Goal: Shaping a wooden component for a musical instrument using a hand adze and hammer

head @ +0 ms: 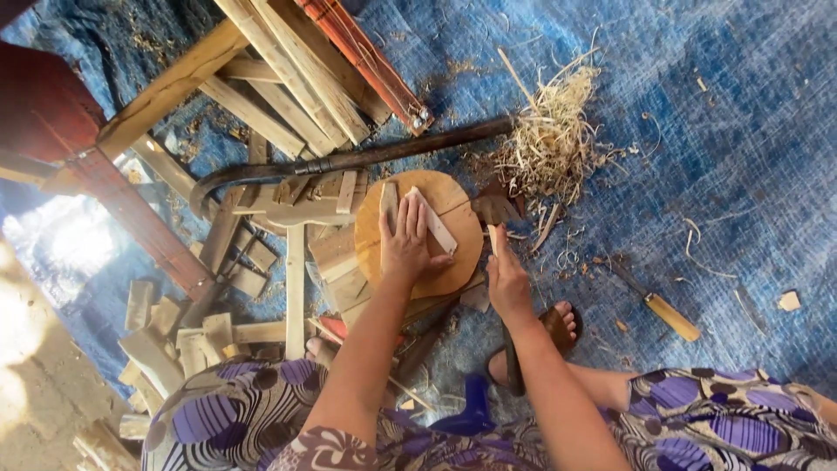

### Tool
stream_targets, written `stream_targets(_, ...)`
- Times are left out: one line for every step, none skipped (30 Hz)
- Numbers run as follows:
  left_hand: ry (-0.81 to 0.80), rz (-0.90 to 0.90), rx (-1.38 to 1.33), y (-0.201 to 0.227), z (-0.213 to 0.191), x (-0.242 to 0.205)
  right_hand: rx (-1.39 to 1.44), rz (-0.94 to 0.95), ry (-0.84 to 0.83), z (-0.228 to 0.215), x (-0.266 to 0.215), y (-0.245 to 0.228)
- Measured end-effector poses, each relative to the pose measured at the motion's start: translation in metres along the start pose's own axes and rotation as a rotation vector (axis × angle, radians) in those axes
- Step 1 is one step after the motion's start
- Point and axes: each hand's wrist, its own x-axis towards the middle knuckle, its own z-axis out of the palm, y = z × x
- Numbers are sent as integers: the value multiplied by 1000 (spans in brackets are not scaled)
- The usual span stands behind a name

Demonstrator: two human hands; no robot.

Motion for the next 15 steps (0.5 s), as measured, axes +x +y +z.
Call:
stream_targets(6,0,0,-2,1,9,-2,-5,3,-4,10,-3)
stream_targets(29,6,-14,-2,4,3,4,-41,59,-8,7,-8)
stream_targets(53,13,-29,-1,6,-3,9,-77,116,-11,5,-13)
stream_targets(50,15,-27,-1,7,-6,11,-74,117,-13,1,-16)
stream_targets(62,21,-15,-1,7,-8,-19,-116,154,-15,-4,-19)
stream_targets(84,22,-2,-2,7,-7,-48,-169,194,-18,-3,-22)
stream_targets(92,20,1,-4,8,-1,-46,-177,197,-10,-1,-16)
stream_targets(65,16,-2,-4,10,-1,-67,-120,172,-2,-6,-10)
stream_targets(37,12,-4,-4,13,-2,-87,-64,146,5,-12,-5)
stream_targets(41,10,-5,-1,10,-1,-89,-67,146,5,-8,3)
stream_targets(16,3,-1,1,7,-1,-32,-8,96,5,-5,10)
stream_targets(-6,-1,6,2,3,3,24,51,50,5,1,17)
stream_targets(0,0,6,0,2,7,23,47,54,-5,7,6)
stream_targets(-15,-4,-3,0,2,3,68,69,99,-14,7,-6)
stream_targets(-29,-9,-13,-1,2,-1,112,90,144,-24,7,-18)
